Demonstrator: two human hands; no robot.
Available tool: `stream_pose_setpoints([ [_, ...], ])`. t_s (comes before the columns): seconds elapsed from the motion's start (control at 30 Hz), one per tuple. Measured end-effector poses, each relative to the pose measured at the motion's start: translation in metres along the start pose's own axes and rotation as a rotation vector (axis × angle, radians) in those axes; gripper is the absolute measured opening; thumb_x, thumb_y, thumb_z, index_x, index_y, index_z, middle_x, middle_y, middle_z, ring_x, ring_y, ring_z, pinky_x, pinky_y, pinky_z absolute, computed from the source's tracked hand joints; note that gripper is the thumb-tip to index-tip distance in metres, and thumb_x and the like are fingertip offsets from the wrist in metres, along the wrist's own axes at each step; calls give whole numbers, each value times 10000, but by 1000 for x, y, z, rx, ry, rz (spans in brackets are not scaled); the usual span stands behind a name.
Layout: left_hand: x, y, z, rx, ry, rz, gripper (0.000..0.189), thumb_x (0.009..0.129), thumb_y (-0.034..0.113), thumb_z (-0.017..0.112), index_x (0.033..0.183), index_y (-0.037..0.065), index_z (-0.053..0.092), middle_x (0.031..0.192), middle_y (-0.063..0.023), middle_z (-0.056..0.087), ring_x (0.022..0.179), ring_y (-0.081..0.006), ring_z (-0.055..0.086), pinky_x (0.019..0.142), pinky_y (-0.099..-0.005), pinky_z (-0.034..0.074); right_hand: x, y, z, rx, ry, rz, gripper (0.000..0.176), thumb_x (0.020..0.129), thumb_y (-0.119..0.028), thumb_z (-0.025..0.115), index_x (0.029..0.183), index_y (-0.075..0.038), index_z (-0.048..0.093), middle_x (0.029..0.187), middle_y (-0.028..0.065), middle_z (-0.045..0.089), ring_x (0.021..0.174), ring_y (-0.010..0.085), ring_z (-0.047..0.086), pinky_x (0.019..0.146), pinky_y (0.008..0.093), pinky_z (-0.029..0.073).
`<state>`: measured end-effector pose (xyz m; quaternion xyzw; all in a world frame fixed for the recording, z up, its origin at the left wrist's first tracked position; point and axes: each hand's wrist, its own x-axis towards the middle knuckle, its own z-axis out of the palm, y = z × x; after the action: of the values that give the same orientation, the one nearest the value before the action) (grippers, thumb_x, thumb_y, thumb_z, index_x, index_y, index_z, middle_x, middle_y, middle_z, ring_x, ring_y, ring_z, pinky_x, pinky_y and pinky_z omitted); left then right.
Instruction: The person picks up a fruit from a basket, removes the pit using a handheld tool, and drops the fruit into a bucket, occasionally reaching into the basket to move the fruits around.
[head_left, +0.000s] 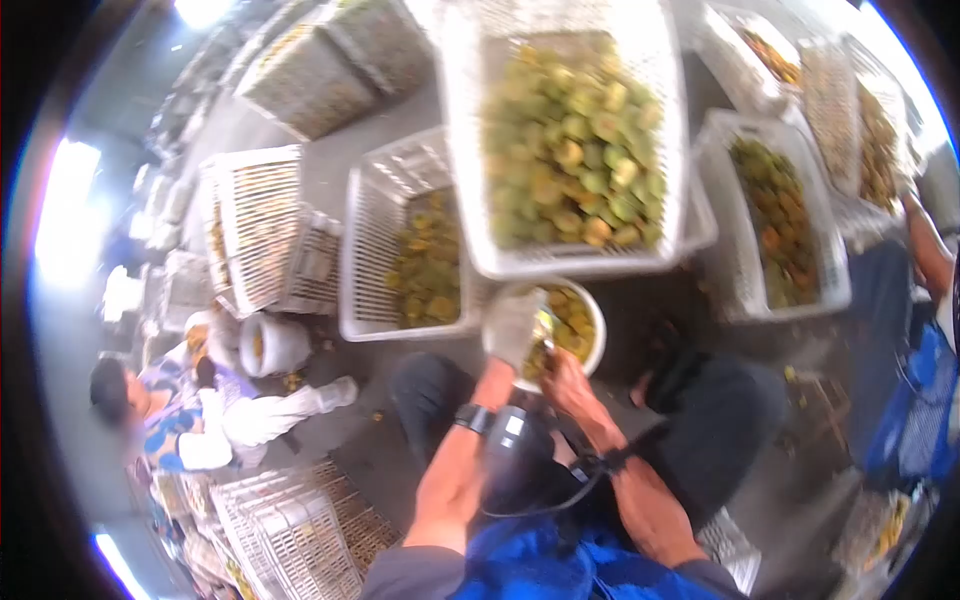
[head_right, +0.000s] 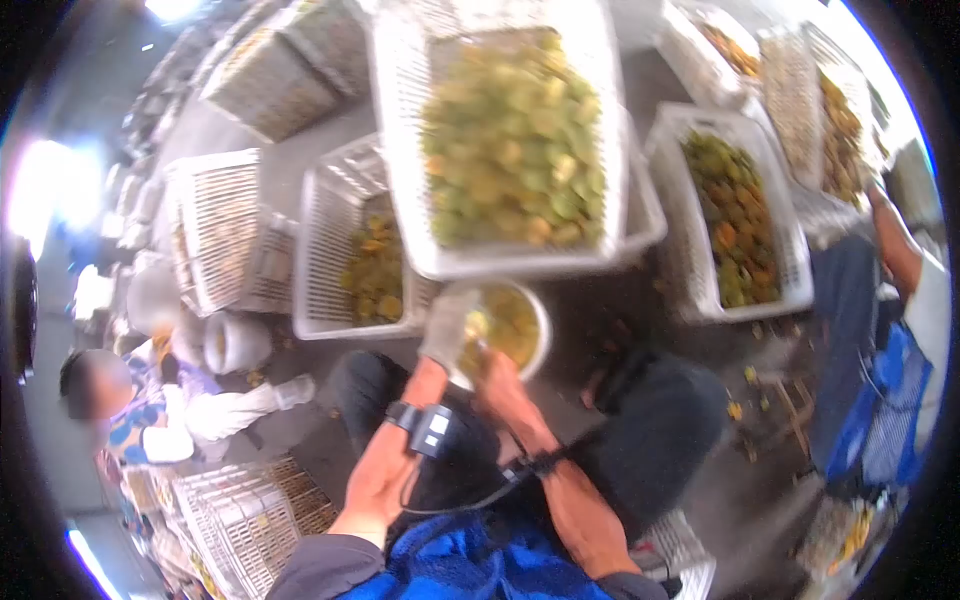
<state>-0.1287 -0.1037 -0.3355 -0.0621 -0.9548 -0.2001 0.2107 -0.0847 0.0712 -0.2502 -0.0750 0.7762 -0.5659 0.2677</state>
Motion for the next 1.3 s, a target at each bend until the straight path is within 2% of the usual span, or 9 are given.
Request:
stream_pose_setpoints([
  [0.13, 38, 79, -78, -795, -88, -901, 254, 988, 194, 599, 1109, 11, 728, 1096, -171, 717, 995, -298, 676, 881, -402, 528, 10, 15, 6, -197, 61, 43, 222, 889, -31, 570, 1085, 62, 620, 852, 303, 698, 824, 436, 724, 652, 539, 536],
  [0.23, 43, 93, -82, -879, 2, -1157, 309, 993, 268, 607, 987, -3, 756, 818, -114, 737, 771, -283, 684, 768, -380, 532, 20, 66, 28, -220, 97, -203, 159, 899, -62, 524, 905, 56, 631, 687, 243, 661, 617, 379, 675, 531, 482, 501],
  [0.33, 33, 68, -52, -576, -164, -790, 433, 986, 373, 571, 807, 20, 746, 725, -162, 706, 742, -348, 685, 733, -437, 514, -3, -6, -1, 567, -248, 373, 184, 884, -60, 496, 818, 51, 626, 599, 150, 615, 464, 253, 589, 419, 383, 430],
  [0.4, 44, 71, -64, -568, -301, -807, 507, 983, 436, 537, 795, 11, 738, 788, -219, 702, 818, -406, 687, 790, -479, 505, -9, -20, -1, 507, -180, 315, 180, 874, -60, 503, 803, 55, 623, 578, 108, 591, 427, 188, 537, 389, 337, 388],
  [0.5, 29, 60, -42, -553, -167, -616, 473, 1007, 389, 551, 798, 2, 724, 731, -179, 693, 711, -302, 667, 716, -399, 492, -11, -38, -4, 252, -161, 221, 196, 871, -79, 519, 809, 76, 622, 570, 106, 588, 407, 161, 508, 374, 325, 367],
  [0.63, 34, 74, -86, -1186, -293, -1126, 471, 982, 400, 624, 746, 10, 742, 675, -85, 694, 622, -178, 644, 575, -332, 480, -19, -35, 0, 270, -210, 269, 214, 872, -95, 526, 857, 92, 630, 591, 90, 584, 424, 150, 496, 385, 319, 347],
  [0.83, 29, 76, -85, -1264, 41, -1043, 313, 979, 308, 618, 930, 17, 721, 761, -74, 702, 606, -152, 641, 553, -274, 503, -16, -74, -18, 184, -348, 343, 122, 828, -118, 564, 781, -16, 612, 592, 36, 539, 478, 118, 502, 416, 304, 348],
  [0.97, 43, 59, -92, -1356, 331, -1248, 431, 998, 377, 541, 810, 18, 691, 678, -105, 685, 515, -198, 636, 485, -312, 517, -23, -43, -19, 323, -320, 298, 225, 873, -159, 544, 669, -68, 516, 554, 17, 499, 442, 113, 448, 432, 291, 332],
  [1.3, 40, 1, -101, -1279, 425, -1229, 486, 1038, 472, 503, 893, 49, 694, 717, -77, 685, 524, -211, 639, 455, -304, 483, -7, 2, -22, 185, -137, 283, 287, 939, -220, 547, 740, -16, 521, 549, 31, 502, 432, 141, 492, 411, 320, 383],
])
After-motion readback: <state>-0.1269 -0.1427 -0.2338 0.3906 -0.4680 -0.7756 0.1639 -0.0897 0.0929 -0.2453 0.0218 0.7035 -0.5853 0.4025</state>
